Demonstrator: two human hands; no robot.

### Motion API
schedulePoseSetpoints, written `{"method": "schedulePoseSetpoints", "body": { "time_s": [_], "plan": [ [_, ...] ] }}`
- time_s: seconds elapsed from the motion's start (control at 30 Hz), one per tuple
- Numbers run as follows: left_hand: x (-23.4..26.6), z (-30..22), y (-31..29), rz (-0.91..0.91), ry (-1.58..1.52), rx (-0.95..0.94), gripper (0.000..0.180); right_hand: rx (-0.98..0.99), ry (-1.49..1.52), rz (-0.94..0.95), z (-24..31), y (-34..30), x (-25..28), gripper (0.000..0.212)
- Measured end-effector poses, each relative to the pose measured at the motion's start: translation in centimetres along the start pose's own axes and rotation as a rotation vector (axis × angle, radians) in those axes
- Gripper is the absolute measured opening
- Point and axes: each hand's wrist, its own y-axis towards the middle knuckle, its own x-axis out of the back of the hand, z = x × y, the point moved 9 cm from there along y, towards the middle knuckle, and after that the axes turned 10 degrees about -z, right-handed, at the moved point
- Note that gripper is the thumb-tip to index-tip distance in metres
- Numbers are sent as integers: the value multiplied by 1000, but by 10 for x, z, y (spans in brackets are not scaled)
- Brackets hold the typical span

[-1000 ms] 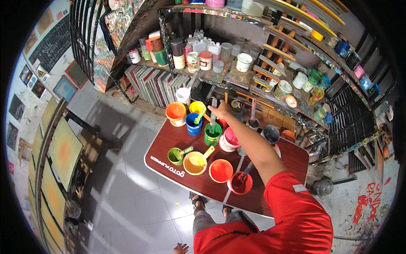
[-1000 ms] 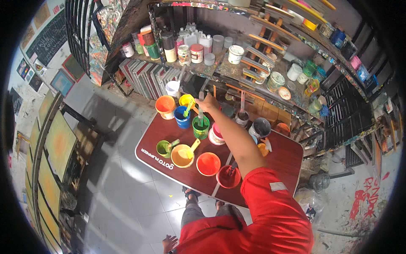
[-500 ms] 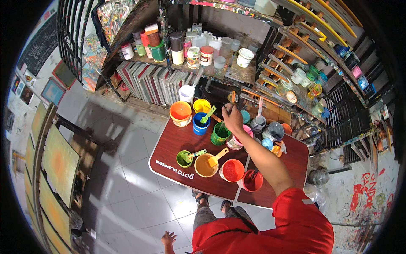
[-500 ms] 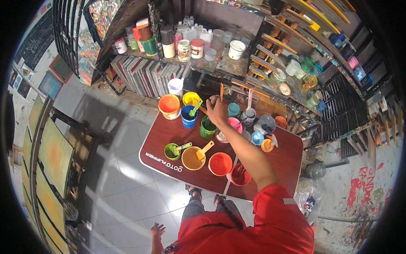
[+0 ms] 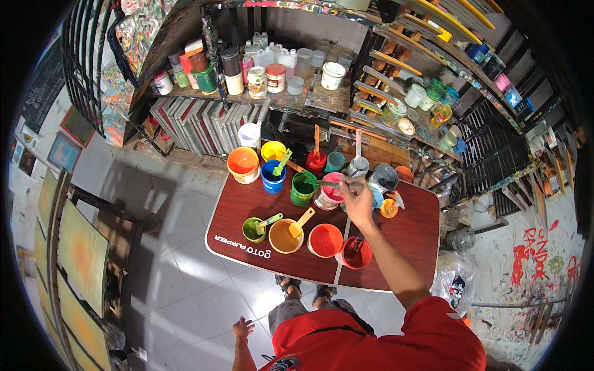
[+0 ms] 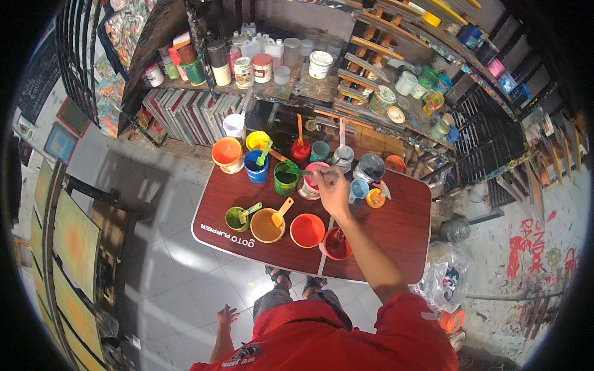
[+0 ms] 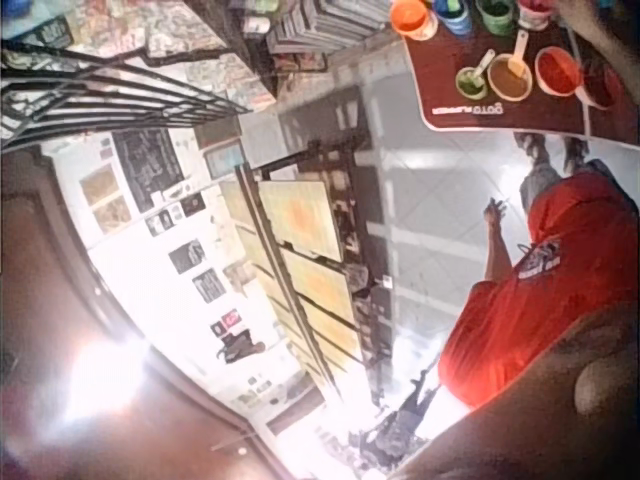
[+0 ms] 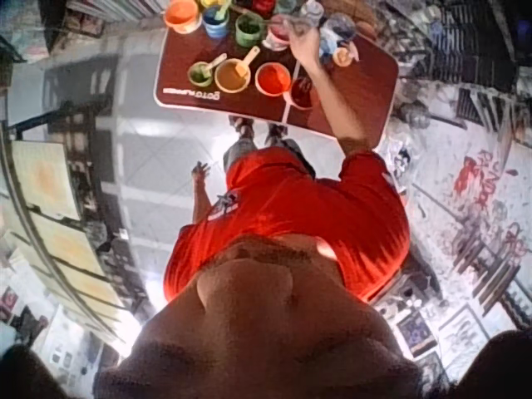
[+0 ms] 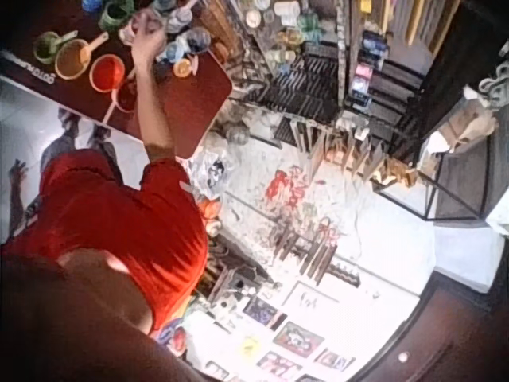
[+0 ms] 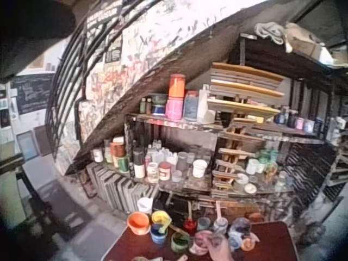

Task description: The person cleans a spatula with a cloth and then uses the spatula to transfer yellow ink from a small container into another cup, stirring it with a wooden tool.

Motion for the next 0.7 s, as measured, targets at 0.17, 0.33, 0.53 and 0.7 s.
{"method": "schedulePoseSetpoints", "body": {
  "time_s": [0.17,0.33,0.53,0.7],
  "plan": [
    [-7,-5,-1,18,31,-1,49,-81,233,174,-37,-34,16,11],
    [-8,-3,-10,-1,49,-47,48,-325,122,232,-72,-51,42,15],
    [-1,19,-33,-33,49,12,46,108,-607,456,-50,-59,52,32],
    [-5,37,-48,-49,60,-6,47,236,-774,595,-72,-68,59,45]
  ]
}}
